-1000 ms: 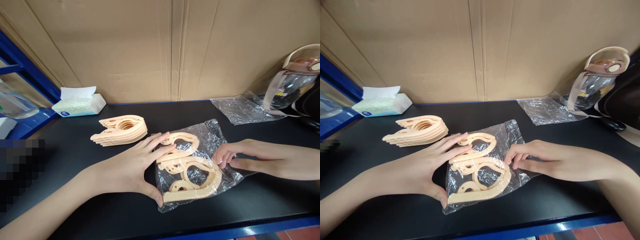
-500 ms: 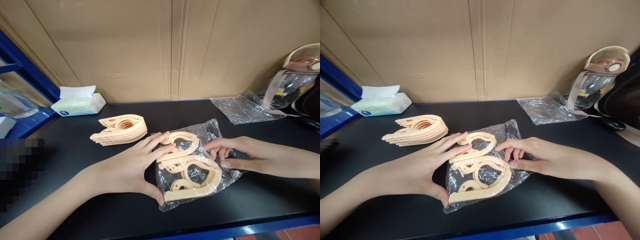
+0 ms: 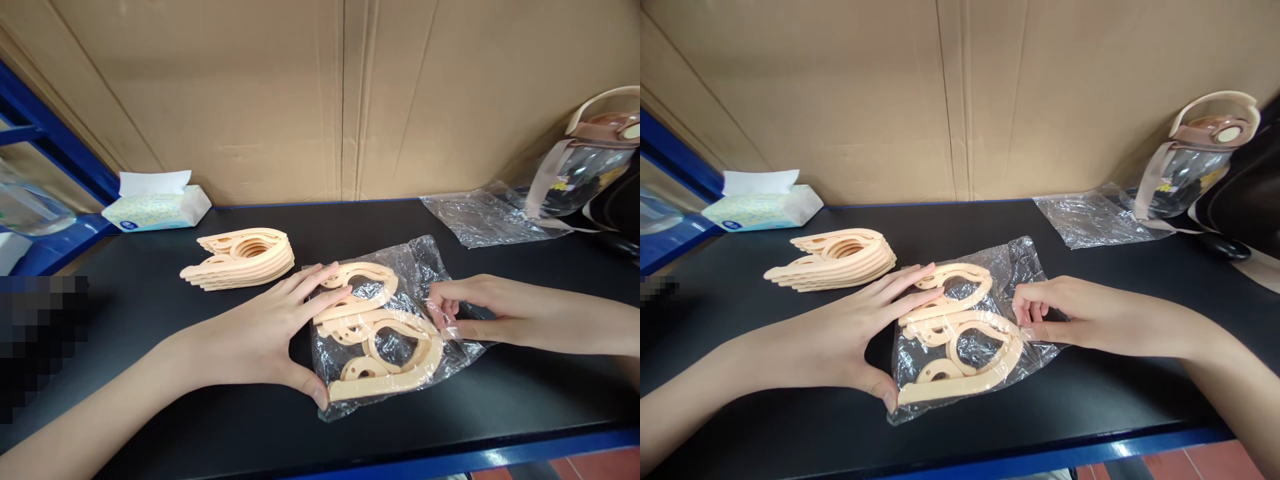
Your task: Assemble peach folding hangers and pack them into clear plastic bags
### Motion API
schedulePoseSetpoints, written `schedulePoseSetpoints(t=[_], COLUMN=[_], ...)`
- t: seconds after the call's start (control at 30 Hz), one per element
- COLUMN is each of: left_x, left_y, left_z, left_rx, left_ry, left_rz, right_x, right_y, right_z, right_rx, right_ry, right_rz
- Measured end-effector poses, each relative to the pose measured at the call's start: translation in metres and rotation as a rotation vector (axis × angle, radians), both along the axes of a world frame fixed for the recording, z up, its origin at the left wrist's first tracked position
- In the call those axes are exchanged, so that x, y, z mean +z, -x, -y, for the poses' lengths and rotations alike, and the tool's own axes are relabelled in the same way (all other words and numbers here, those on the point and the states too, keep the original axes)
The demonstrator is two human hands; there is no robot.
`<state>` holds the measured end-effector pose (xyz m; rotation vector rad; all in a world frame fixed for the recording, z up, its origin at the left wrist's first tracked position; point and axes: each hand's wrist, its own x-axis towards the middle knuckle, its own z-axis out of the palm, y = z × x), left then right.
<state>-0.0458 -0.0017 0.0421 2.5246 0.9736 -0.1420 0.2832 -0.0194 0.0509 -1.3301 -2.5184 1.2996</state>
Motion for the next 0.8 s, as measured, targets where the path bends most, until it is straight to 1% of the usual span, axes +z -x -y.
schedulePoseSetpoints(t=[0.17, 0.33, 0.57, 0.7, 0.8], left_x=[-0.0005, 0.0002, -0.002, -0.0025, -0.0015], left_y=[0.0004, -0.0012, -0.0002, 0.0006, 0.0001], left_z=[0.0, 0.0001, -0.0006, -0.0012, -0.001], left_rx=[0.005, 0.01, 0.004, -0.005, -0.002], left_ry=[-0.003, 0.011, -0.004, -0.003, 0.006], left_rz=[-0.012, -0.005, 0.029, 0.047, 0.02], right_x=[-0.0035, -0.0034, -0.0014, -0.0044, -0.0091], right_y=[0.0022, 0.001, 0.0011, 0.0011, -0.0019], right_z=[-0.0002, -0.001, -0.0012, -0.0019, -0.0062], right_rx=[-0.013, -0.004, 0.009, -0.061, -0.114], right_ry=[-0.021, 0.027, 0.051, 0.092, 0.138], right_rz=[-0.013, -0.068, -0.067, -0.202, -0.312])
